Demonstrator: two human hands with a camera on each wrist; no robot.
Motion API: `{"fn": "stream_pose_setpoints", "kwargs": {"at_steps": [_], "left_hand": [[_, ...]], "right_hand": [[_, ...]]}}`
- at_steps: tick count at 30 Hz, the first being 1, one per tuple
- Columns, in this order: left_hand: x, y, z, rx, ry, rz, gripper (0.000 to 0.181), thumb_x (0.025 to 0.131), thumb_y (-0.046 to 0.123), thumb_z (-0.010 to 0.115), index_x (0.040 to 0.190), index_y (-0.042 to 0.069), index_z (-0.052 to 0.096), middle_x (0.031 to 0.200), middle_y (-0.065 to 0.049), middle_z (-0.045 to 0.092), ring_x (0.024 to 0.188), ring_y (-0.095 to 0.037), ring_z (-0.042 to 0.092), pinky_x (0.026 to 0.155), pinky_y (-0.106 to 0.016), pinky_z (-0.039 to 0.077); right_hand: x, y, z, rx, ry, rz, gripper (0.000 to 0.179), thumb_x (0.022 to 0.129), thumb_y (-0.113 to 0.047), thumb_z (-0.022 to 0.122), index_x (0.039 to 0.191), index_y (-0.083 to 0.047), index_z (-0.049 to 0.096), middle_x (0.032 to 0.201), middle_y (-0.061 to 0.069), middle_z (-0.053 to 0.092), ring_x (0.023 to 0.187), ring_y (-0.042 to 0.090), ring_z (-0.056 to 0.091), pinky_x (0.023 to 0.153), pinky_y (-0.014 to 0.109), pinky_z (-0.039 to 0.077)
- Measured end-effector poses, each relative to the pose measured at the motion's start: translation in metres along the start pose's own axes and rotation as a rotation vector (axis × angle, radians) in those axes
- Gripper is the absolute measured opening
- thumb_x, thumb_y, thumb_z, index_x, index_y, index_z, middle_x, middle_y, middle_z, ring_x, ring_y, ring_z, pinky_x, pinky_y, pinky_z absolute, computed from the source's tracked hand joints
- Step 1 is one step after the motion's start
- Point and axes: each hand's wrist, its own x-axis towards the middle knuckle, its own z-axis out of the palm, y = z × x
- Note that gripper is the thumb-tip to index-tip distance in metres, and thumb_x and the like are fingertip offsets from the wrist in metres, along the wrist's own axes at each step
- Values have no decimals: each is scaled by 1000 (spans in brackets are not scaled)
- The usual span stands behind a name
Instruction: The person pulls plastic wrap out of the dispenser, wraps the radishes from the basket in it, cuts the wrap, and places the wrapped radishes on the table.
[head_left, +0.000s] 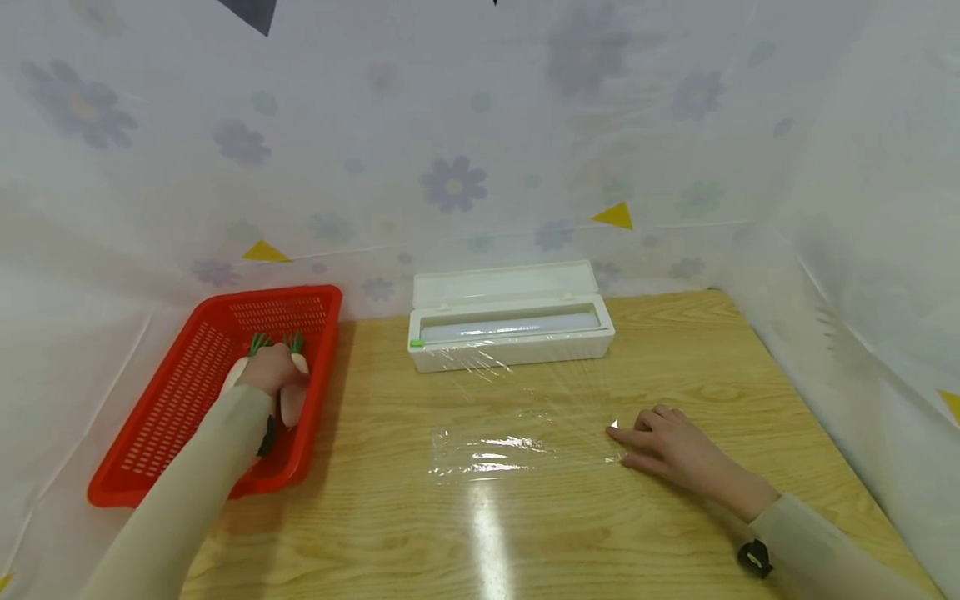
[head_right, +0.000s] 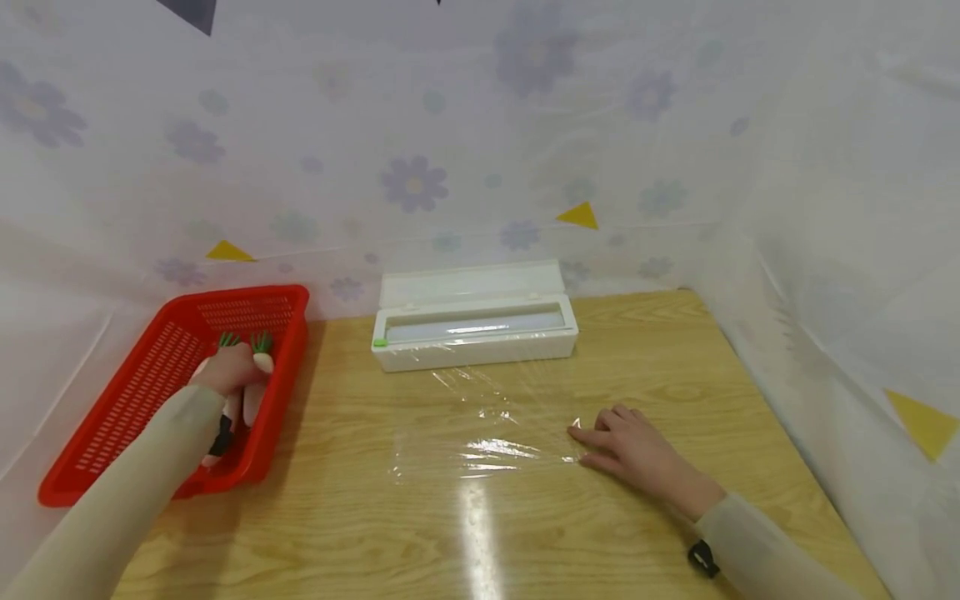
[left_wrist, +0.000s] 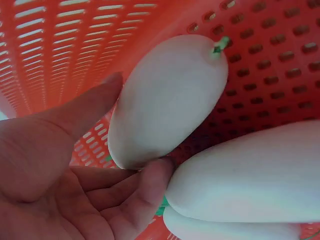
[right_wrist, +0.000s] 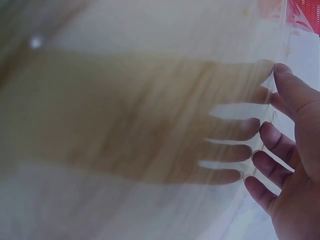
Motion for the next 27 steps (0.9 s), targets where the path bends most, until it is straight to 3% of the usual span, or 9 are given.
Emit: {"fn": "stream_pose_setpoints", "kwargs": {"at_steps": [3, 9, 15, 21, 27], "left_hand": [[0, 0, -2, -14, -5, -6, 40, 88, 17, 66, 111, -15, 63, 101, -33, 67, 87, -44, 66, 77, -52, 55], [-4, -11, -4, -186, -2, 8, 33, 89, 16, 69, 105, -13, 63, 94, -25, 67, 79, -36, 64, 68, -45, 55], [-18, -9, -18, -277, 42, -29, 47, 95, 25, 71, 116, -14, 54, 105, -26, 63, 90, -36, 66, 72, -47, 60], [-35, 11, -37, -215, 134, 32, 54, 98, 29, 70, 124, -16, 55, 114, -32, 64, 92, -37, 65, 72, -41, 56], [-57, 52, -53, -199, 213, 70, 67, 99, 30, 70, 141, -15, 44, 132, -36, 55, 108, -46, 59, 87, -56, 56]], "right_hand": [[1, 0, 1, 1, 3, -2, 45, 89, -33, 82, 131, -18, 75, 93, -15, 55, 85, 4, 41, 71, 28, 36], [4, 0, 1, 1, 7, -17, 45, 89, -33, 82, 130, -18, 75, 92, -15, 54, 85, 4, 41, 73, 29, 37], [5, -1, -1, 3, 9, -23, 45, 88, -32, 83, 129, -17, 76, 91, -15, 54, 84, 4, 40, 72, 29, 37], [6, -1, -3, 13, 6, -9, 45, 88, -32, 83, 130, -18, 76, 91, -16, 52, 85, 4, 40, 72, 28, 36], [6, -2, -3, 13, 2, -11, 44, 88, -31, 83, 130, -18, 76, 91, -16, 52, 85, 4, 40, 72, 29, 35]]}}
